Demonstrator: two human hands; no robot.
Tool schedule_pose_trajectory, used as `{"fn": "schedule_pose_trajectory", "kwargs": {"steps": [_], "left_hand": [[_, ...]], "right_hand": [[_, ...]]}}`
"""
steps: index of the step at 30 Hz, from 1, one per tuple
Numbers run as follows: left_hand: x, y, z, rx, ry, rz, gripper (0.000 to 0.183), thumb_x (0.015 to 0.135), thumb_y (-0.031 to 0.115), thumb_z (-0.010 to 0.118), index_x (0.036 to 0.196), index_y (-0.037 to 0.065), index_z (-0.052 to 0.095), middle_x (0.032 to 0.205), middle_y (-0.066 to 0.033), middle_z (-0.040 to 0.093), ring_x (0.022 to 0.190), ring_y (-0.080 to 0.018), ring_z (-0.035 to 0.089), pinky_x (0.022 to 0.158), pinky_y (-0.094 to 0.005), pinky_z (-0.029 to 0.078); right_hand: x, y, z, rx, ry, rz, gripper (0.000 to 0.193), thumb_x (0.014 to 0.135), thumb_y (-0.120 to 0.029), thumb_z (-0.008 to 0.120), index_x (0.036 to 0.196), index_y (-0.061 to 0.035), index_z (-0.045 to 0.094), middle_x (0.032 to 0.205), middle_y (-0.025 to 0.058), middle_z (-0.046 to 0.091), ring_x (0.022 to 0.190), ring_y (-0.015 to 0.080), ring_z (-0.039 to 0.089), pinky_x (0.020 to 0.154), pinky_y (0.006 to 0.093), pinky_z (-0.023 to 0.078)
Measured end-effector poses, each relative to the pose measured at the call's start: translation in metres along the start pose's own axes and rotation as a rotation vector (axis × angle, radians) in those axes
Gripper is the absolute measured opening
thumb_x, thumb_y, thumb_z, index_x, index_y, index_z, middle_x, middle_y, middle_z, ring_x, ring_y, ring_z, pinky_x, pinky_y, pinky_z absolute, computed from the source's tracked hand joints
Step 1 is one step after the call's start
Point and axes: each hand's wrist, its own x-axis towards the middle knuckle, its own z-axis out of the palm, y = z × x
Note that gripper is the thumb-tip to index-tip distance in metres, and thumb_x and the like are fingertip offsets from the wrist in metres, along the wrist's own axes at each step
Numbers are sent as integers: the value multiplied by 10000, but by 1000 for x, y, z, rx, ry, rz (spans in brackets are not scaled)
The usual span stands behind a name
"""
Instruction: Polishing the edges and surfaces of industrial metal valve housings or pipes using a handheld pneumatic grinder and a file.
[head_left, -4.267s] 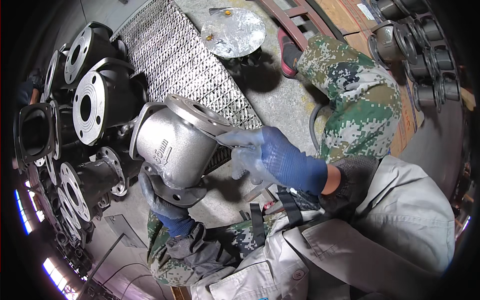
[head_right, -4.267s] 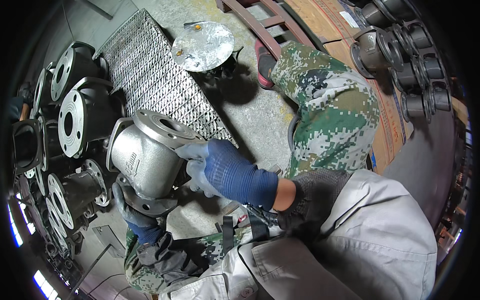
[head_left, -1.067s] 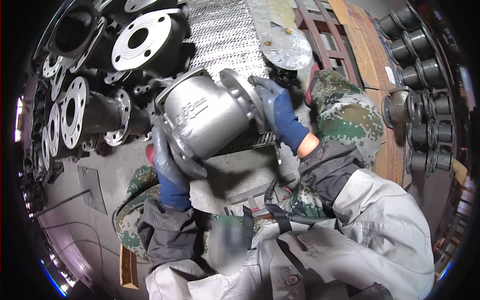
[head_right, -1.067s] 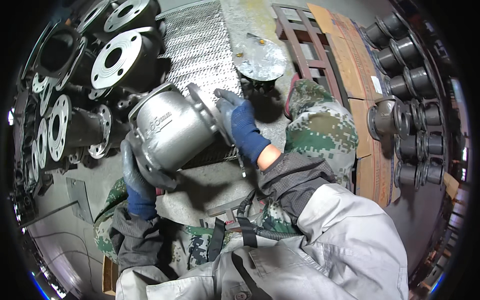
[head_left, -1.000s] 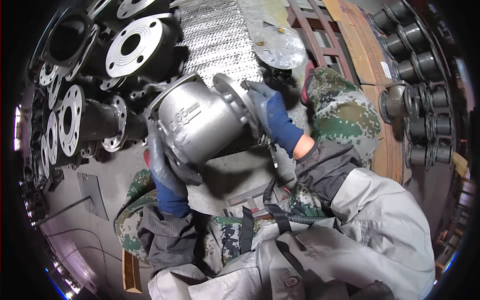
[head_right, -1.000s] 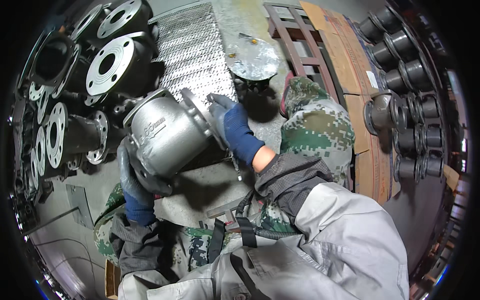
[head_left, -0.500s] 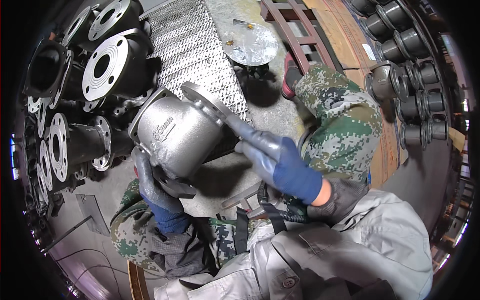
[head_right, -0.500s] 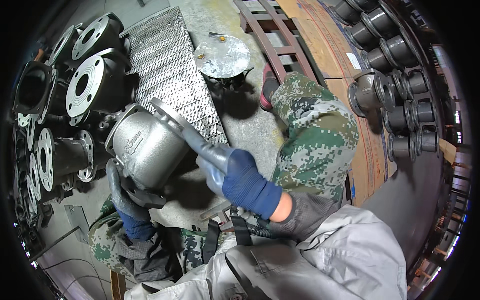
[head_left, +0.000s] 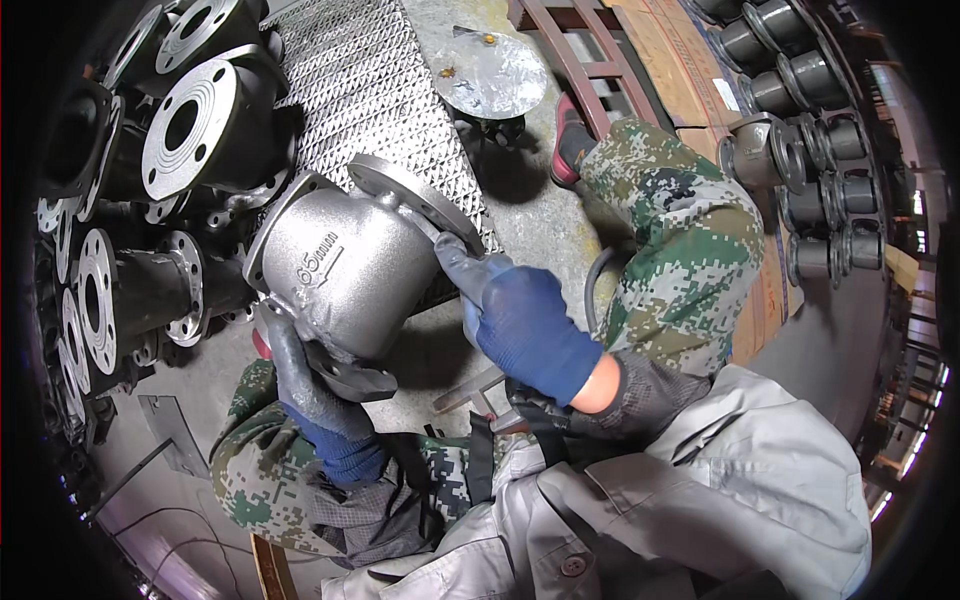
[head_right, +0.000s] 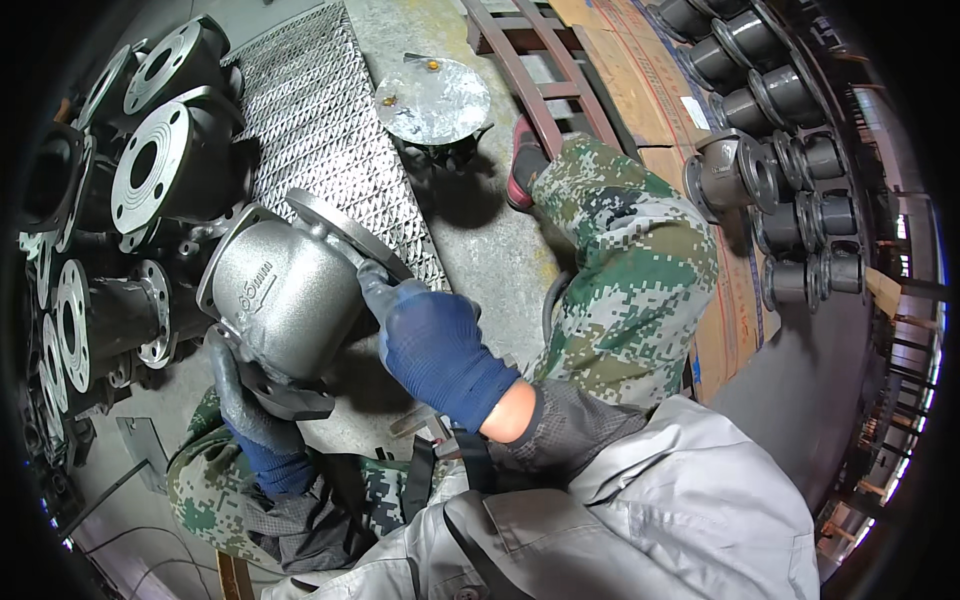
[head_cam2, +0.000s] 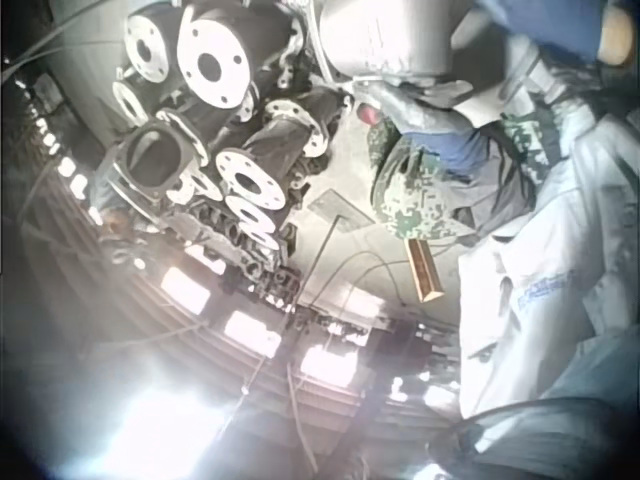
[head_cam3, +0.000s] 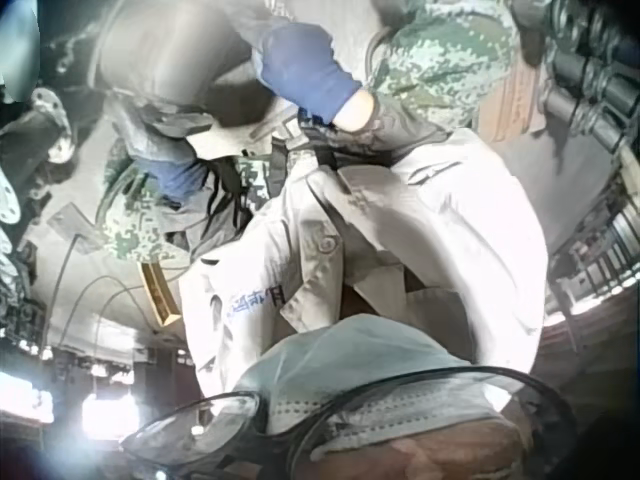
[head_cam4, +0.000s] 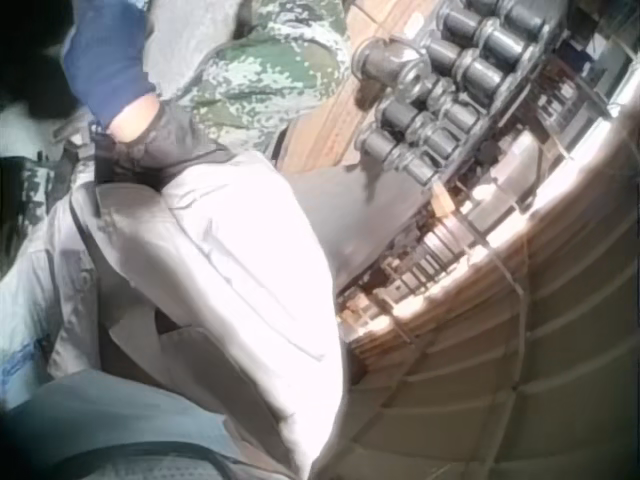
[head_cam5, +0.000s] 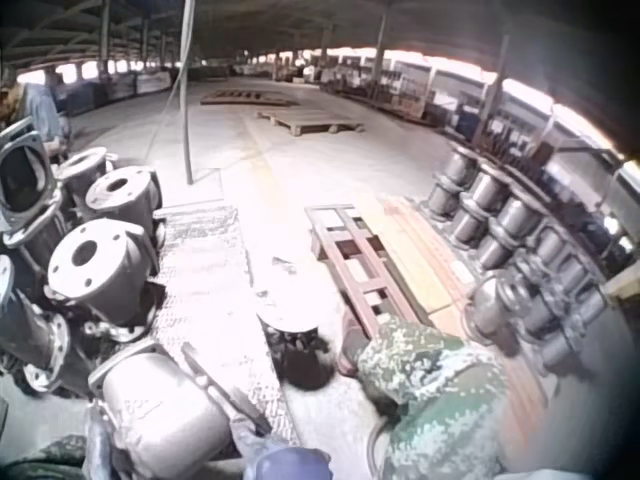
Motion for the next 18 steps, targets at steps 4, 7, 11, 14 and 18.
{"fn": "schedule_pose_trajectory", "kwargs": {"steps": [4, 7, 11, 14, 18], "left_hand": [[-1, 8, 3, -46, -3, -33, 569, 1026, 378, 426, 1460, 18, 352, 1459, -147, 416, 1299, -264, 460, 1099, -434, 367], [-2, 2, 0, 212, -37, 148, 574, 1027, 372, 426, 1465, 10, 341, 1457, -146, 419, 1305, -263, 453, 1097, -422, 366], [0, 2, 0, 98, -18, 74, 568, 1033, 356, 415, 1471, 5, 330, 1465, -144, 409, 1318, -257, 438, 1099, -414, 360], [-2, 6, 1, 77, -37, 36, 550, 1041, 332, 400, 1476, 3, 323, 1476, -141, 393, 1329, -249, 424, 1104, -410, 351], [-5, 14, 4, -7, -36, -45, 559, 1043, 329, 388, 1485, -1, 300, 1488, -142, 377, 1344, -245, 404, 1113, -413, 337]], "right_hand": [[0, 1, -16, 59, -152, 42, 480, 815, -20, 561, 1293, -70, 573, 912, 195, 665, 769, 373, 637, 682, 438, 531], [-8, 12, -3, 260, 151, -95, 462, 798, -38, 539, 1256, -63, 594, 866, 177, 664, 751, 343, 649, 661, 431, 528], [4, 6, 6, 395, 280, -124, 393, 810, -16, 525, 1189, -32, 630, 908, 200, 671, 789, 364, 646, 687, 423, 530], [6, 0, -16, 407, 53, 31, 373, 818, -1, 538, 1177, -14, 637, 1035, 220, 664, 887, 359, 663, 759, 389, 540], [3, 7, -6, 358, 153, -91, 440, 808, 23, 549, 1240, -30, 612, 1042, 217, 675, 876, 344, 681, 750, 380, 548]]}}
